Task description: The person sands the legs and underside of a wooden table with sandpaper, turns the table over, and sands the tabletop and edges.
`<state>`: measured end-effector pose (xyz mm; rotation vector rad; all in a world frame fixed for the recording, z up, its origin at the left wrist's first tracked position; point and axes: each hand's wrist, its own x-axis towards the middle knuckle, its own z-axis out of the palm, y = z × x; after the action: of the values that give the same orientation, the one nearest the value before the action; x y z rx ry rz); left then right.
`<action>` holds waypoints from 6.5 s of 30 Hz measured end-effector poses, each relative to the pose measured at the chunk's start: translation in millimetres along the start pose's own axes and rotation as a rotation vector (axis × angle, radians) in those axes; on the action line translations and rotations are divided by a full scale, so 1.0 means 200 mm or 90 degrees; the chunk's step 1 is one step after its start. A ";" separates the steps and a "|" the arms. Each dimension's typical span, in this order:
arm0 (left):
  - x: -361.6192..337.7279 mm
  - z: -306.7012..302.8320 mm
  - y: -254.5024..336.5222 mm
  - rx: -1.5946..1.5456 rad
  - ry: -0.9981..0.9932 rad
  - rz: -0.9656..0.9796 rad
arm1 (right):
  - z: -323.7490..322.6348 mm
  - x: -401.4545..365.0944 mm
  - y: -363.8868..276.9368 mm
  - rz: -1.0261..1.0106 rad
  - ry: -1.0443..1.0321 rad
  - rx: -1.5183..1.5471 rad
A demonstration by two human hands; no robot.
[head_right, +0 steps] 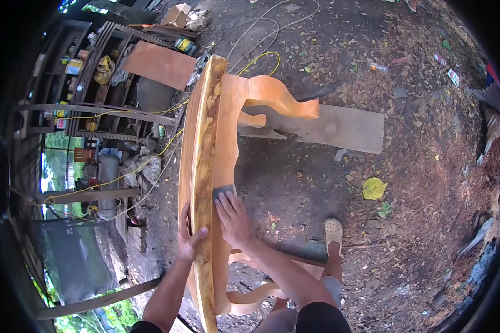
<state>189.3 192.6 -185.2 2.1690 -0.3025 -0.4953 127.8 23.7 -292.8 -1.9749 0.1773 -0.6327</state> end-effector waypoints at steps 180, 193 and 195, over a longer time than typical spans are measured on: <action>1.13 0.40 0.65 0.196 -0.069 0.075 | -0.61 1.23 1.02 0.082 -0.062 -0.211; 1.13 0.41 0.65 0.185 -0.071 0.086 | -0.45 1.39 1.13 0.327 0.102 -0.158; 1.13 0.42 0.65 0.161 -0.065 0.081 | -0.42 1.35 1.09 0.301 0.107 -0.171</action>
<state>347.7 -30.5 -180.9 2.3537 -0.5827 -0.5200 346.2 -250.6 -356.4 -2.0293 0.8432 -0.4793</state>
